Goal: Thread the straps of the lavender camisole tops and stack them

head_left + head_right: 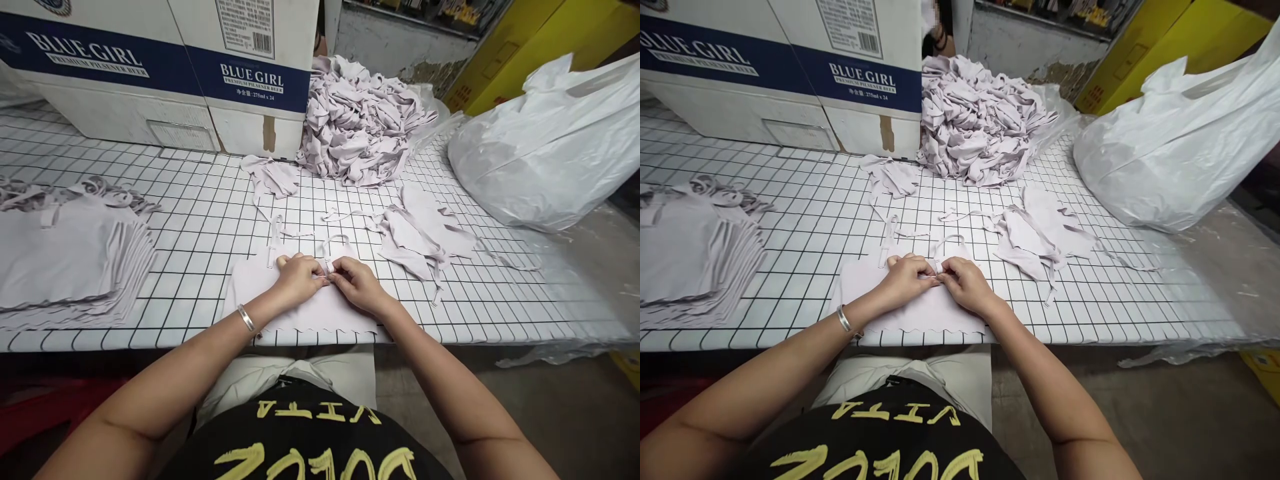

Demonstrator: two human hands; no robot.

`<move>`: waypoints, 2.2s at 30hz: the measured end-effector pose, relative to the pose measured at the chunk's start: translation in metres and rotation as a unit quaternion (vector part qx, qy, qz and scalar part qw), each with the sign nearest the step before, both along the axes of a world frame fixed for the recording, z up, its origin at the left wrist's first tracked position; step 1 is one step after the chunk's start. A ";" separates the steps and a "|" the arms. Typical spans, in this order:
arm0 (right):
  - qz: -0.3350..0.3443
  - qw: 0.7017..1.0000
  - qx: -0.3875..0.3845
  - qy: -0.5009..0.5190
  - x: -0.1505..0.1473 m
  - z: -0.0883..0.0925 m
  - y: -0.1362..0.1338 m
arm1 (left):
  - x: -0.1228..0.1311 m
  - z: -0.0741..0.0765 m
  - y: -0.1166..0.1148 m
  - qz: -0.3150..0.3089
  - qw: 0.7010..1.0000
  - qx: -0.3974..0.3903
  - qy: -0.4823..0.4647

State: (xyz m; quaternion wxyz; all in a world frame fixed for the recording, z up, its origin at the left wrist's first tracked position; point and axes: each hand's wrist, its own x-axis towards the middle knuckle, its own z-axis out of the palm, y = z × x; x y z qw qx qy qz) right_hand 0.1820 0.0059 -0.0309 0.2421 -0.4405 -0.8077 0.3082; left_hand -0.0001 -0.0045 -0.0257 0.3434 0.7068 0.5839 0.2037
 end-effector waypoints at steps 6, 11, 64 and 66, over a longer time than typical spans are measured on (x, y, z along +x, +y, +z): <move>-0.008 1.000 0.017 -0.005 0.000 -0.001 -0.001 | -0.001 0.000 0.000 0.004 1.000 -0.001 -0.003; 0.003 0.999 0.026 -0.027 -0.002 0.000 -0.002 | -0.001 -0.002 0.000 -0.001 1.000 0.001 -0.010; -0.257 0.948 -0.065 -0.176 0.033 0.042 0.003 | -0.108 -0.007 -0.102 0.185 0.938 0.079 0.282; -0.227 0.946 -0.107 -0.204 0.041 0.036 -0.030 | -0.118 -0.005 -0.105 0.203 0.931 0.049 0.298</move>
